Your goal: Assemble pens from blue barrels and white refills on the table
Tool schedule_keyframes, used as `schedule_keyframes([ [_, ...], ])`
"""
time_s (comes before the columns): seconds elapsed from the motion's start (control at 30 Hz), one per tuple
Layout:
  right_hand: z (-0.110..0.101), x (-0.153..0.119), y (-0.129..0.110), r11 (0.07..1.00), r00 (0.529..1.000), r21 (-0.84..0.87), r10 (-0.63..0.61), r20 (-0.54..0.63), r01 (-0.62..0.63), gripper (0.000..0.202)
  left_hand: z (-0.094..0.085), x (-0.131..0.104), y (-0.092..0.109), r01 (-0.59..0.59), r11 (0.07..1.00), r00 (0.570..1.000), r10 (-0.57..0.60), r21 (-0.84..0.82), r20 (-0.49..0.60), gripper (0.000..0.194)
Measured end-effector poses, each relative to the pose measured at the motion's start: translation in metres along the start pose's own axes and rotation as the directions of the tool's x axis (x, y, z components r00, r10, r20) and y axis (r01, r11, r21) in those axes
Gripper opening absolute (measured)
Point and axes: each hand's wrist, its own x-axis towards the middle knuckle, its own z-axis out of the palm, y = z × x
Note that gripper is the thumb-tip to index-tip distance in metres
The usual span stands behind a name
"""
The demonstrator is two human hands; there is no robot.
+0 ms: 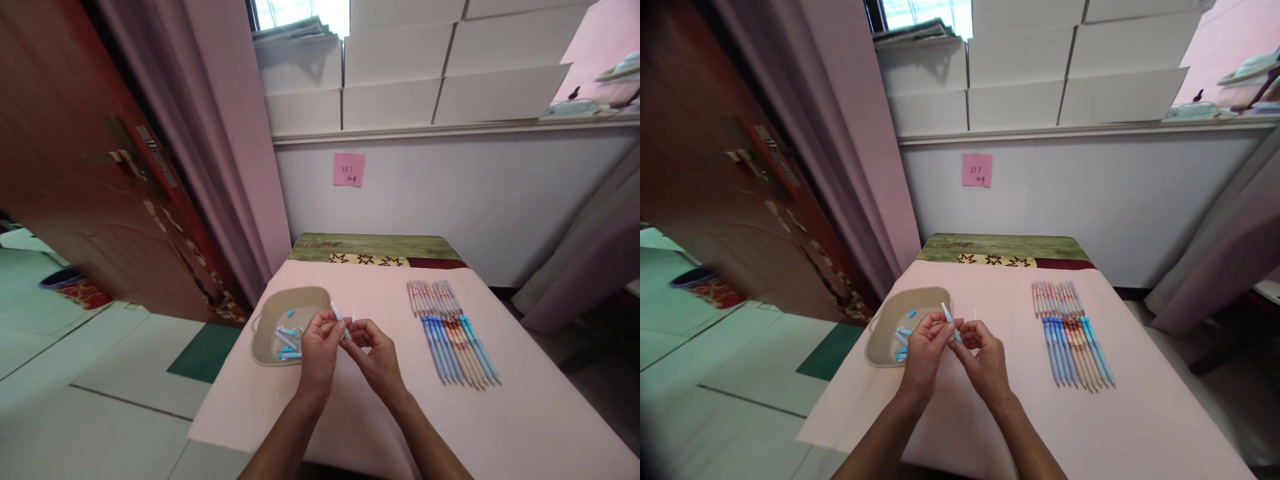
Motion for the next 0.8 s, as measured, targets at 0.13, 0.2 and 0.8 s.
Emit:
schedule_keyframes([
  [0.13,-0.002,0.018,0.019,0.991,0.999,0.127,0.038,0.021,-0.041,0.022,-0.004,0.017,-0.002,-0.117,0.979,0.993,0.111,0.165,0.050,0.029],
  [0.2,-0.005,0.026,0.032,0.973,0.996,0.214,0.086,0.010,-0.087,0.024,-0.013,0.021,-0.002,-0.213,0.892,0.977,0.206,0.398,0.060,0.027],
  [0.8,-0.025,0.036,0.068,0.906,0.977,0.389,0.205,-0.059,-0.166,0.029,-0.043,-0.008,-0.054,-0.312,-0.140,0.908,0.248,0.940,0.339,0.034],
])
